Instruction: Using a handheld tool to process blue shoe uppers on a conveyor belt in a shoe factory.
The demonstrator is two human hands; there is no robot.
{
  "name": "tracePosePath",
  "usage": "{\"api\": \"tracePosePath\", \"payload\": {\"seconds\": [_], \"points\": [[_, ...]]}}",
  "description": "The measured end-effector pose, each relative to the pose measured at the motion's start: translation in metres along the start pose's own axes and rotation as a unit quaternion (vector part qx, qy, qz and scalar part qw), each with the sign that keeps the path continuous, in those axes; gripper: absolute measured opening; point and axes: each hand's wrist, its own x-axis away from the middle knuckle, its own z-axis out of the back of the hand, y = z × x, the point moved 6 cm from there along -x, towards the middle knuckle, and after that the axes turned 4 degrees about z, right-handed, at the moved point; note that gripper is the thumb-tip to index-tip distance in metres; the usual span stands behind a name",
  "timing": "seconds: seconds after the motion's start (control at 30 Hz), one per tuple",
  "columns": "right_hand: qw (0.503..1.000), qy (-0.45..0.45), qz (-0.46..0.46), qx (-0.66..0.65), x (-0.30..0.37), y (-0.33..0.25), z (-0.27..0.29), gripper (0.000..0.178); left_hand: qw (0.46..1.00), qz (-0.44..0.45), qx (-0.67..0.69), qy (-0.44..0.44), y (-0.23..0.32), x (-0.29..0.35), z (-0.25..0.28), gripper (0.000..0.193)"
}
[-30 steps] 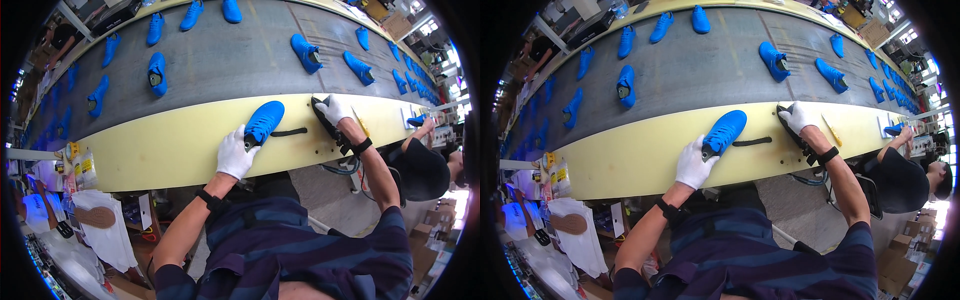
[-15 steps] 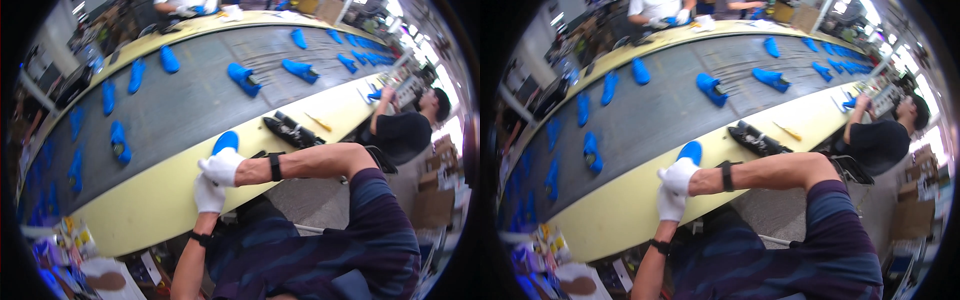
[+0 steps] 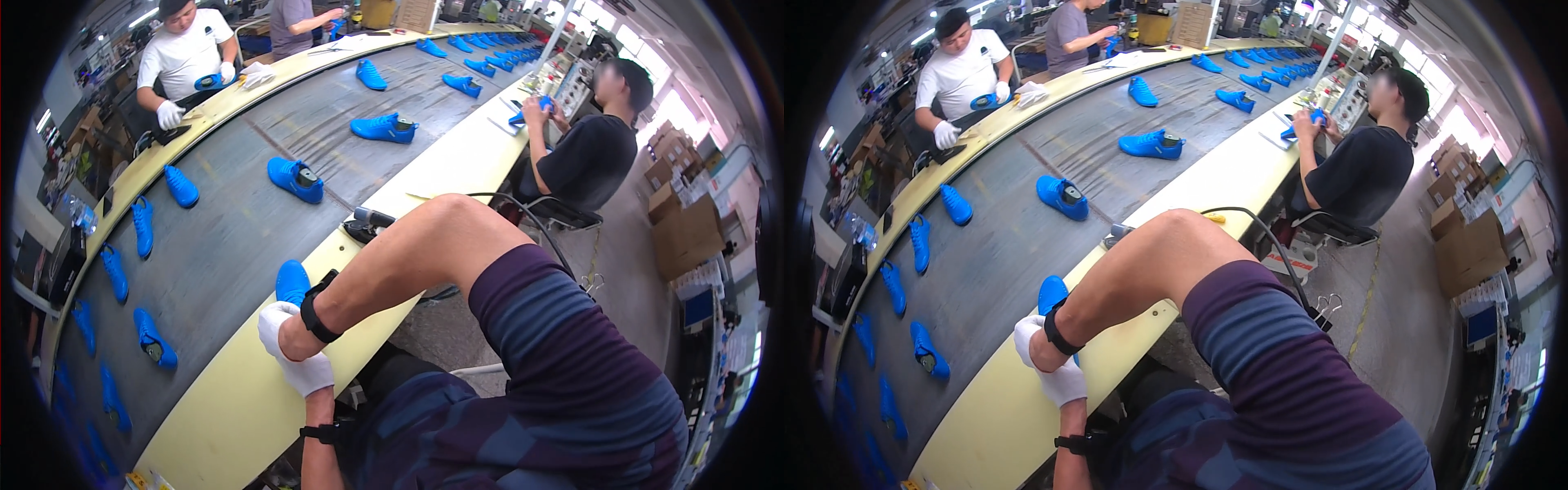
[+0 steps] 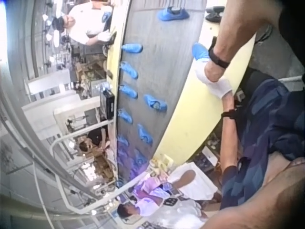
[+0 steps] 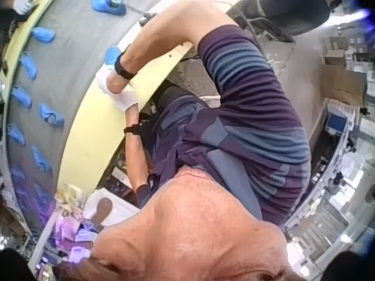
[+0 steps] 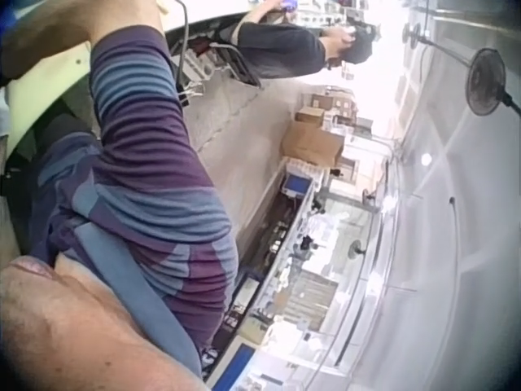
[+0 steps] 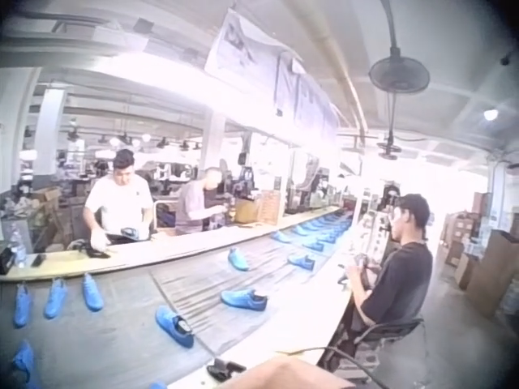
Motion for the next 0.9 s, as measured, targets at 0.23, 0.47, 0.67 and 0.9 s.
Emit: {"api": "tracePosePath", "payload": {"seconds": [0.23,0.47,0.67,0.9], "points": [[0.907,0.242,-0.019,-0.345,0.014,0.018,-0.049,0.03,0.998,0.02,-0.056,-0.003,0.057,-0.012,-0.006,0.035],[0.812,0.364,-0.174,-0.422,0.03,0.002,-0.065,0.011,0.993,0.017,-0.116,-0.029,0.05,-0.022,-0.006,0.042],[0.756,0.3,-0.161,-0.559,0.044,0.014,-0.097,0.023,0.983,-0.08,-0.165,0.031,0.029,-0.019,-0.017,0.058],[0.709,0.382,-0.13,-0.578,0.069,0.044,-0.084,0.033,0.981,-0.058,-0.185,0.003,0.024,-0.019,0.0,0.075]]}}
